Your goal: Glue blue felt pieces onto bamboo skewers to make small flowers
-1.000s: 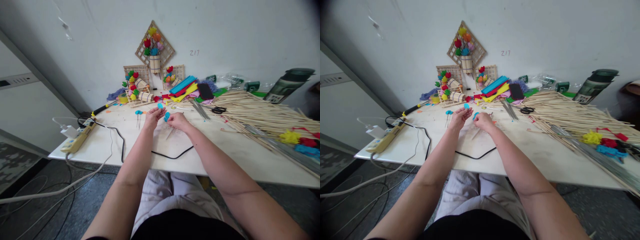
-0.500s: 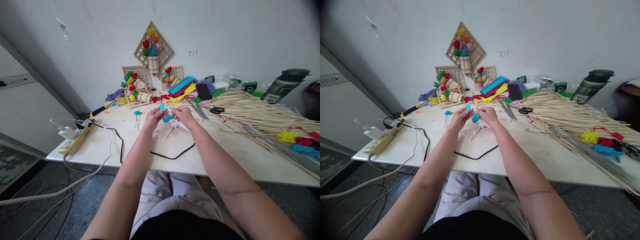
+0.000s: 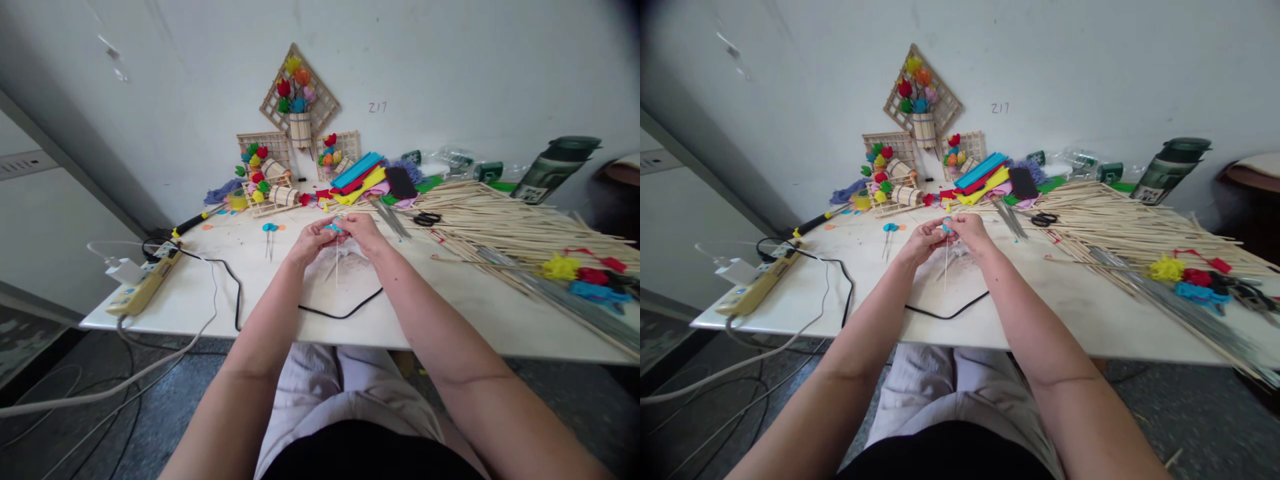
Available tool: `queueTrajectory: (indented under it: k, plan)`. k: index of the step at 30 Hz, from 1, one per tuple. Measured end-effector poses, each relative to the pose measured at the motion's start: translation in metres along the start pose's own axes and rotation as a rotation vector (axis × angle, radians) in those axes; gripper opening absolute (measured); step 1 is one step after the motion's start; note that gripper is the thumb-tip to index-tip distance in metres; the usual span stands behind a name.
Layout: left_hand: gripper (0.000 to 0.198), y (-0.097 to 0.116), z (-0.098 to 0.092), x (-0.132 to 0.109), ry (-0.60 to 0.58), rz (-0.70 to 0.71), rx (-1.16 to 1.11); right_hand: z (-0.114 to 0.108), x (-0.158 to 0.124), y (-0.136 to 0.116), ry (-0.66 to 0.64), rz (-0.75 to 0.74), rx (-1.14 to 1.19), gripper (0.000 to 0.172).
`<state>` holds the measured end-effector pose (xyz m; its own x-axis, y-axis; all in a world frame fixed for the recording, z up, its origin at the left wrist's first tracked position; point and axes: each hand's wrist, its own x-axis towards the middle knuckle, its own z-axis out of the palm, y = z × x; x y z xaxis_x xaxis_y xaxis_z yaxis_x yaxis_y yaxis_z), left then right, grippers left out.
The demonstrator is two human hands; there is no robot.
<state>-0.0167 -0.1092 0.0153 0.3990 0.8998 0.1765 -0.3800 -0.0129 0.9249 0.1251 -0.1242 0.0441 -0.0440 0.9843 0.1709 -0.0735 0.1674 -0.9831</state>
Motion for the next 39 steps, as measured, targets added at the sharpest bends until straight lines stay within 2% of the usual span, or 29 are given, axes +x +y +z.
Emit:
queueTrajectory:
  k: [4,10,19,28,33,36,39]
  plan:
    - [0.055,0.001,0.005,-0.001,-0.009,-0.001,-0.012,0.002,0.002,0.003,0.053,-0.007,-0.018,0.022]
    - [0.036,0.001,0.006,-0.002,0.003,-0.078,0.097,0.001,0.008,0.008,0.182,-0.112,-0.215,0.017]
    - [0.036,-0.001,0.009,-0.002,0.042,-0.078,0.175,0.0,0.01,0.01,0.223,-0.146,-0.236,0.018]
    - [0.032,-0.001,0.011,-0.002,0.02,-0.039,0.179,0.001,0.008,0.008,0.215,-0.057,-0.096,0.02]
    - [0.031,-0.001,0.01,-0.002,0.027,-0.029,0.179,-0.006,0.004,-0.001,0.078,-0.027,-0.034,0.024]
    - [0.03,0.0,0.007,-0.002,0.06,-0.02,0.162,-0.019,0.003,-0.011,0.038,-0.044,-0.293,0.028]
    - [0.029,0.001,0.003,-0.001,0.111,-0.003,0.118,-0.032,0.003,-0.022,0.059,-0.058,-0.886,0.026]
